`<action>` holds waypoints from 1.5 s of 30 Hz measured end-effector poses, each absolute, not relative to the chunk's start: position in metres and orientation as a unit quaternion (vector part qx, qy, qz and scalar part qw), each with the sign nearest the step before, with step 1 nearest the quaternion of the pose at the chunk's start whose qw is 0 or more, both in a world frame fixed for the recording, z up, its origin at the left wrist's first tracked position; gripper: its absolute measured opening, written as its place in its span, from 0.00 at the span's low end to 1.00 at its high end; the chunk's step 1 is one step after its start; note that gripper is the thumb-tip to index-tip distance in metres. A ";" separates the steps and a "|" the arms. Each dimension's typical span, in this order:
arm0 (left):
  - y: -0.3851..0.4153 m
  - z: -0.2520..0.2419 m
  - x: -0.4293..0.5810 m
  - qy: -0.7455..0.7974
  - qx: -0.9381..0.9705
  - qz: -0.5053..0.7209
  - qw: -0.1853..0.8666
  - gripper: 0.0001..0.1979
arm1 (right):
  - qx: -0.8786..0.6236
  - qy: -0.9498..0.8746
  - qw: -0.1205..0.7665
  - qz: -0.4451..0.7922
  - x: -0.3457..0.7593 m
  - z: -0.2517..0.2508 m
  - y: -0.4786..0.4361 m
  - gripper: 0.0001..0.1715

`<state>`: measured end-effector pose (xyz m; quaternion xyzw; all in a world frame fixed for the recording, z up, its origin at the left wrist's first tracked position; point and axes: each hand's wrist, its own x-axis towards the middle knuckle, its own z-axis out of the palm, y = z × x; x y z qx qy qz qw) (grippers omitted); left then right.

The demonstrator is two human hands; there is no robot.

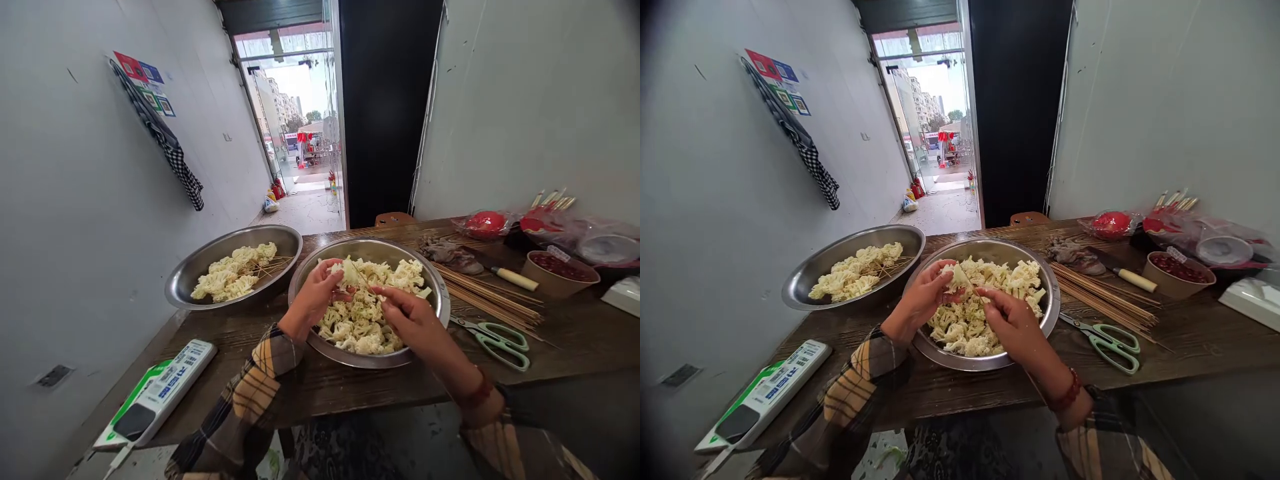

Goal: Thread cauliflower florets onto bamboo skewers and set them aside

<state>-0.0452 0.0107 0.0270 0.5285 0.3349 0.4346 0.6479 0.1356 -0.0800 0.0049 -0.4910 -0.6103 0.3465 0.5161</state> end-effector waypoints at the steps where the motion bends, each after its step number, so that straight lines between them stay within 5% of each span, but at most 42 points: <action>1: 0.009 0.025 -0.046 0.330 0.525 0.444 0.647 0.22 | -0.496 -0.608 0.519 0.338 0.133 0.003 -0.081 0.21; 7: 0.007 0.018 -0.050 0.311 0.576 0.486 0.579 0.18 | -0.511 -0.578 0.535 0.345 0.131 -0.007 -0.078 0.24; 15: 0.003 0.026 -0.042 0.313 0.758 0.471 0.326 0.11 | -0.535 -0.558 0.544 0.325 0.130 -0.006 -0.079 0.25; 21: -0.004 0.027 -0.030 0.235 0.820 0.467 0.234 0.14 | -0.560 -0.536 0.558 0.297 0.129 -0.005 -0.077 0.25; 33: -0.010 0.026 -0.034 0.216 0.809 0.429 0.339 0.19 | -0.575 -0.574 0.561 0.156 0.122 -0.002 -0.083 0.15; 39: -0.008 0.025 -0.036 0.254 0.766 0.379 0.453 0.31 | -0.583 -0.574 0.565 0.109 0.122 -0.003 -0.084 0.13; 45: -0.007 0.027 -0.035 0.292 0.717 0.372 0.512 0.20 | -0.587 -0.557 0.571 0.139 0.124 -0.001 -0.084 0.13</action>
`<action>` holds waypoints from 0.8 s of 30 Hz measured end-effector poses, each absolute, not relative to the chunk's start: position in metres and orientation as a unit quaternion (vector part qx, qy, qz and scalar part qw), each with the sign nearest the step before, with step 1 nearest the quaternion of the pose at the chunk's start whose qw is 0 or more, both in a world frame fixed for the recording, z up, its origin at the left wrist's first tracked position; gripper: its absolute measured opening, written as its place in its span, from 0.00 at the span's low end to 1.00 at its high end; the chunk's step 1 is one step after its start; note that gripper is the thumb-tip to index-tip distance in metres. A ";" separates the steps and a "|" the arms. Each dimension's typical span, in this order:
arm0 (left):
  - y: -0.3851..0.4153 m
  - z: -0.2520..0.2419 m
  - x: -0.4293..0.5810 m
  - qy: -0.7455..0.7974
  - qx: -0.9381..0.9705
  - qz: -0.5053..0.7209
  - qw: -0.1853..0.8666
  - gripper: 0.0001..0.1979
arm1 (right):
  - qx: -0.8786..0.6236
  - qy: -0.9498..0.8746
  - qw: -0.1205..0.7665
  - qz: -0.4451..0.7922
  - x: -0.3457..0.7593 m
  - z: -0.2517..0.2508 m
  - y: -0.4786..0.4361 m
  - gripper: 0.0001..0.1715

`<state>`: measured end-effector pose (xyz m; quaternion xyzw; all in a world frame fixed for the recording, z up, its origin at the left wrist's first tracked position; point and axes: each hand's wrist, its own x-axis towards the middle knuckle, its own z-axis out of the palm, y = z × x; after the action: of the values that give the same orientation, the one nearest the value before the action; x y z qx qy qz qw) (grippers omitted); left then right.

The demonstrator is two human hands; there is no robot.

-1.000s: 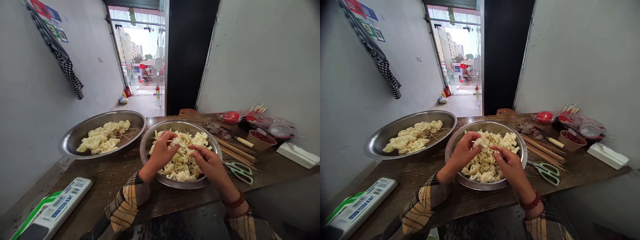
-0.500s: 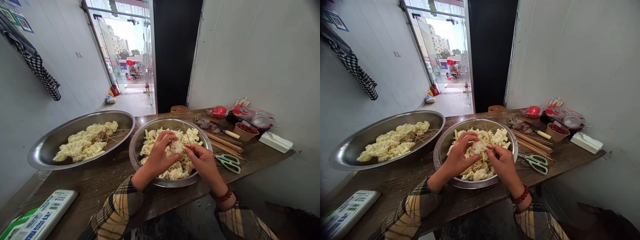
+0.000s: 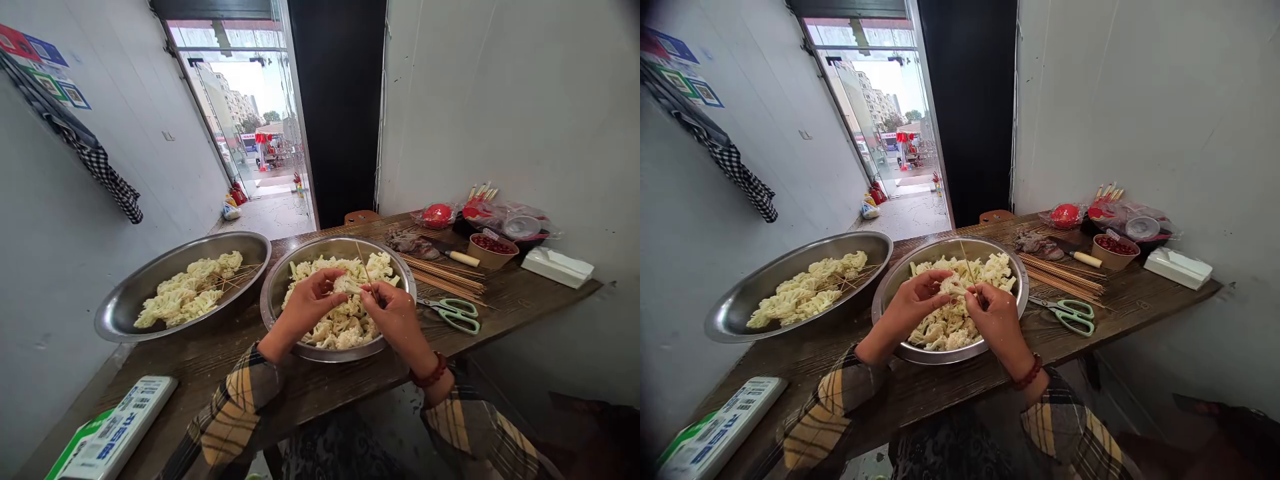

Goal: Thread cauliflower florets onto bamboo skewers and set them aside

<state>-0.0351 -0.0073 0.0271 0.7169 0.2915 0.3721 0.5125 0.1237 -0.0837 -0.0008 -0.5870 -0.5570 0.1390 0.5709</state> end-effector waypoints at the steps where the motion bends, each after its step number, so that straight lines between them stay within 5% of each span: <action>1: -0.007 0.026 -0.034 0.288 0.702 0.377 0.531 0.19 | -0.584 -0.557 0.573 0.147 0.124 0.000 -0.084 0.13; 7: -0.014 0.023 -0.028 0.253 0.619 0.380 0.639 0.23 | -0.557 -0.552 0.588 0.198 0.128 0.002 -0.082 0.14; 14: -0.025 0.030 -0.026 0.236 0.629 0.356 0.649 0.26 | -0.546 -0.544 0.595 0.228 0.133 -0.001 -0.077 0.15; 24: -0.013 0.022 -0.034 0.276 0.480 0.462 0.693 0.14 | -0.479 -0.568 0.624 0.243 0.132 -0.002 -0.085 0.26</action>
<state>-0.0343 -0.0129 0.0221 0.4799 0.2755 0.4616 0.6933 0.1317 -0.0852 -0.0017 -0.4791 -0.5676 0.2427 0.6240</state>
